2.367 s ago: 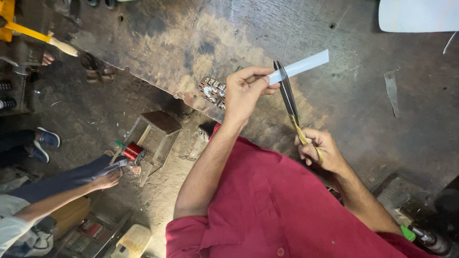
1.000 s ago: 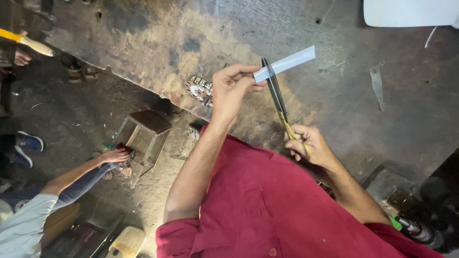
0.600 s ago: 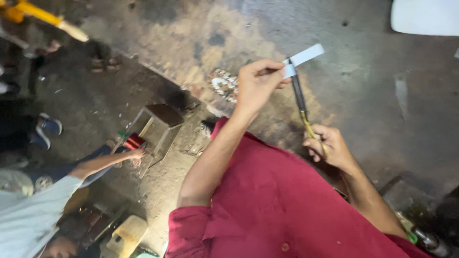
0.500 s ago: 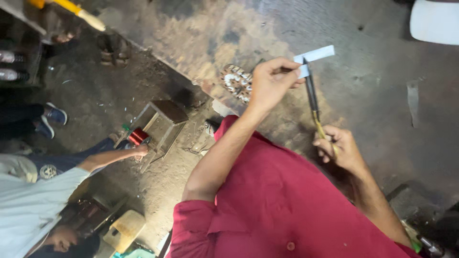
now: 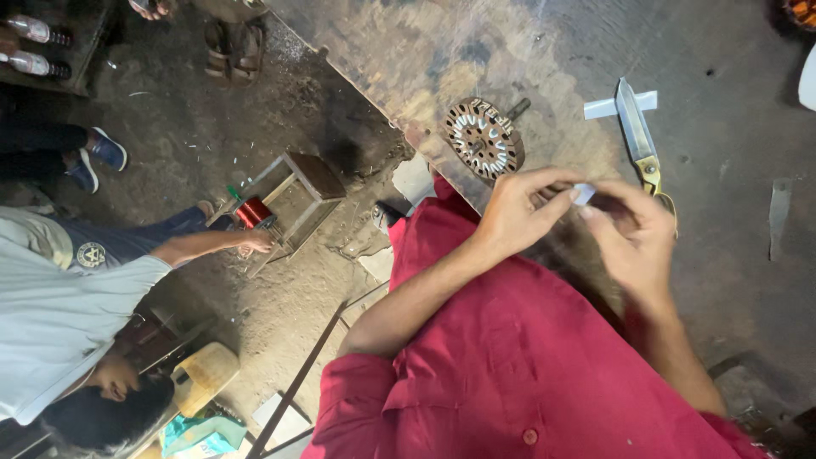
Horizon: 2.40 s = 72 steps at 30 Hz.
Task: The person cuts small rectangular pieces from a white sheet using scissors and inserts them into the slots of a circular metal stator. The person repeats this process, cutting and inserting multiple pieces into the stator's slots.
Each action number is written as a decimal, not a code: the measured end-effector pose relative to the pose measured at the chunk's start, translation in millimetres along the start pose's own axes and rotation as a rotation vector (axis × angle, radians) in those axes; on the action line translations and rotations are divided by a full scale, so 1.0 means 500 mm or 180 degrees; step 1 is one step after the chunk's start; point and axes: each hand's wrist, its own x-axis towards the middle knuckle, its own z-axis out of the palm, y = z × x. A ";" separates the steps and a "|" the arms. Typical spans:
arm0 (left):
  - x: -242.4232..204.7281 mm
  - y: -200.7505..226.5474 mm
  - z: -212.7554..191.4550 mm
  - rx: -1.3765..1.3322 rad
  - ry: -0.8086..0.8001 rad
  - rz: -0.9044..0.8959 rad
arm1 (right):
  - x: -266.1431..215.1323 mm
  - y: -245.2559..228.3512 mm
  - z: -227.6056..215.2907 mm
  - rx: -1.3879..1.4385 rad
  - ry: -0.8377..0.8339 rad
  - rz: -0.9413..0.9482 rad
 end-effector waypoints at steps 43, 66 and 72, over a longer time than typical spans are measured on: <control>0.051 -0.116 -0.131 -0.0452 0.1112 0.0461 | 0.175 0.045 0.206 -0.1357 0.0538 -0.1046; 0.113 -0.074 -0.180 -0.1956 0.0906 0.0115 | 0.082 -0.036 -0.096 -0.4136 -0.0392 0.0483; 0.126 -0.100 -0.180 -0.1979 0.0883 0.0150 | 0.026 0.048 -0.163 -0.4045 -0.0318 0.0555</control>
